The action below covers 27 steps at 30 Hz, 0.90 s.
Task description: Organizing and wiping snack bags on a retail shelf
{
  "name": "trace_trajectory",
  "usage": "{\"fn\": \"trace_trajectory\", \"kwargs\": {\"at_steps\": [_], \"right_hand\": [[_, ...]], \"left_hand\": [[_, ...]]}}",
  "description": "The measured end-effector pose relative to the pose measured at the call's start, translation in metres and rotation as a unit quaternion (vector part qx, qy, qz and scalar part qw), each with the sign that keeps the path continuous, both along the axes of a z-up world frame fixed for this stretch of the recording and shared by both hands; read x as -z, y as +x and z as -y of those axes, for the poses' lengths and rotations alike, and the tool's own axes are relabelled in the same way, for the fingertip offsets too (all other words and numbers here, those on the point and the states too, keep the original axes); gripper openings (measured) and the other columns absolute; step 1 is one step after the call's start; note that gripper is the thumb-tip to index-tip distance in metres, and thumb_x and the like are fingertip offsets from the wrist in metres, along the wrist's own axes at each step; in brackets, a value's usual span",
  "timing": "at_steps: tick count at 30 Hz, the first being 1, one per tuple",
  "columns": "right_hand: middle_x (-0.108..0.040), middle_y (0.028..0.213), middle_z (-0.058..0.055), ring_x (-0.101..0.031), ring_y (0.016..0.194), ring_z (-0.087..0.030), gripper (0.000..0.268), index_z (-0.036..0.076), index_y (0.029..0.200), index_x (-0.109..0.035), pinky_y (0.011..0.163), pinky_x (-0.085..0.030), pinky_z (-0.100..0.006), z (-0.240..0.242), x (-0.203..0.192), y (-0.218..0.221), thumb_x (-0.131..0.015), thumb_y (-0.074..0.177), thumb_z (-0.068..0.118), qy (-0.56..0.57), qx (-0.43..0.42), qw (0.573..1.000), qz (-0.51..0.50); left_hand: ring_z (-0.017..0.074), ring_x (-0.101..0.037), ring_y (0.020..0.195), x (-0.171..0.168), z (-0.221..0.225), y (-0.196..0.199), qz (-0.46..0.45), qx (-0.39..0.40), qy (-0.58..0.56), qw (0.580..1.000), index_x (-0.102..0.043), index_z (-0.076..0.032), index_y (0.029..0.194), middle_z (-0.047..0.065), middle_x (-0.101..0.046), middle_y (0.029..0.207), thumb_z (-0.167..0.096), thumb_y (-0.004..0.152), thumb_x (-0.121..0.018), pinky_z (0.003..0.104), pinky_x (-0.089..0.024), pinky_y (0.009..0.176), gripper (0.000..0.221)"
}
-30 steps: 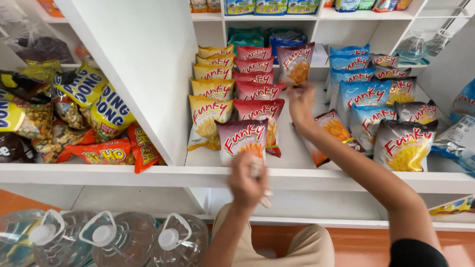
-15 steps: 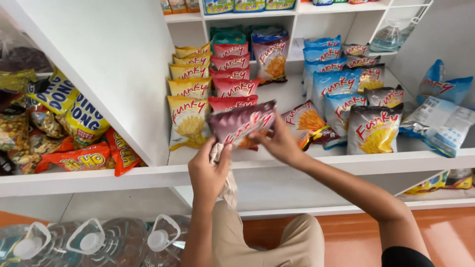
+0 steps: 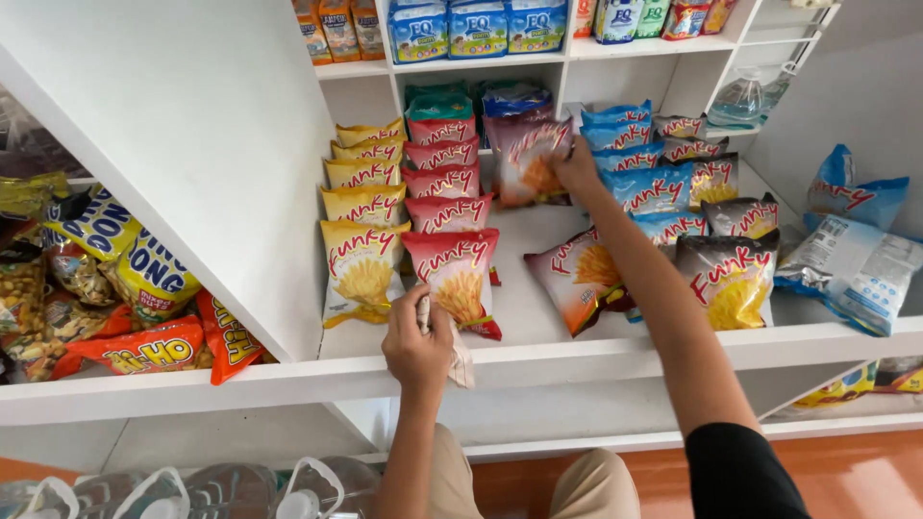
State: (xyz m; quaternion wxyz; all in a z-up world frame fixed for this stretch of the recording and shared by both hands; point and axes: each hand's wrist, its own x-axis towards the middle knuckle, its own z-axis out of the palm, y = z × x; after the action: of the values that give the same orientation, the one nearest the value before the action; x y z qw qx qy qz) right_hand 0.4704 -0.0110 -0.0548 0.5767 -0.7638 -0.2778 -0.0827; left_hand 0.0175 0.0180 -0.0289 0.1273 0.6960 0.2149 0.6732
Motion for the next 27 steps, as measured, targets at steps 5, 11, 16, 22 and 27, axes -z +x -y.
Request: {"fn": "trace_trajectory", "kwargs": {"at_steps": [5,11,16,22,27], "right_hand": [[-0.066,0.123,-0.019,-0.063,0.122,-0.033,0.053,0.013,0.138,-0.053,0.103,-0.050,-0.050,-0.036,0.085,0.070,-0.064,0.086,0.011,0.076,-0.001,0.997,-0.025],[-0.065,0.126,-0.023,-0.060,0.126,-0.039,0.054,0.009,0.138,-0.052,0.106,-0.046,-0.054,-0.043,0.080,0.055,-0.071,0.088,0.018,0.089,0.009,0.988,-0.122],[-0.062,0.136,-0.024,-0.056,0.132,-0.042,0.061,0.012,0.143,-0.049,0.110,-0.044,-0.055,-0.043,0.076,0.050,-0.076,0.093,0.036,0.046,0.012,0.989,-0.143],[-0.059,0.138,-0.026,-0.053,0.134,-0.043,0.066,0.009,0.140,-0.051,0.112,-0.043,-0.055,-0.038,0.053,0.021,-0.081,0.092,0.043,0.030,-0.002,0.985,-0.172],[-0.033,0.165,-0.022,-0.019,0.154,-0.044,0.128,0.007,0.162,-0.030,0.127,-0.008,-0.055,-0.036,0.000,-0.025,-0.041,0.079,0.104,-0.006,-0.006,0.967,-0.255]], "left_hand": [[0.0180,-0.072,0.072,-0.008,0.005,-0.001,-0.019,-0.013,0.005,1.000,-0.073,-0.021,0.099,-0.007,-0.068,0.084,-0.009,0.086,-0.071,0.027,-0.057,0.067,0.018],[0.0171,-0.071,0.070,-0.004,0.004,0.000,-0.043,-0.022,0.014,0.999,-0.074,-0.022,0.098,-0.007,-0.068,0.083,-0.010,0.086,-0.072,0.026,-0.056,0.065,0.017],[0.0185,-0.071,0.070,-0.007,0.005,-0.001,-0.045,-0.017,0.021,0.999,-0.073,-0.020,0.099,-0.005,-0.067,0.083,-0.008,0.087,-0.071,0.026,-0.056,0.066,0.018],[0.0195,-0.072,0.071,-0.013,0.007,-0.003,-0.047,-0.024,0.028,0.998,-0.073,-0.020,0.100,-0.004,-0.067,0.083,-0.008,0.087,-0.070,0.028,-0.056,0.066,0.018],[0.0220,-0.075,0.082,0.004,0.002,0.003,-0.135,-0.042,-0.045,0.989,-0.069,-0.025,0.114,-0.004,-0.072,0.101,-0.024,0.088,-0.071,0.036,-0.059,0.066,0.026]]}}
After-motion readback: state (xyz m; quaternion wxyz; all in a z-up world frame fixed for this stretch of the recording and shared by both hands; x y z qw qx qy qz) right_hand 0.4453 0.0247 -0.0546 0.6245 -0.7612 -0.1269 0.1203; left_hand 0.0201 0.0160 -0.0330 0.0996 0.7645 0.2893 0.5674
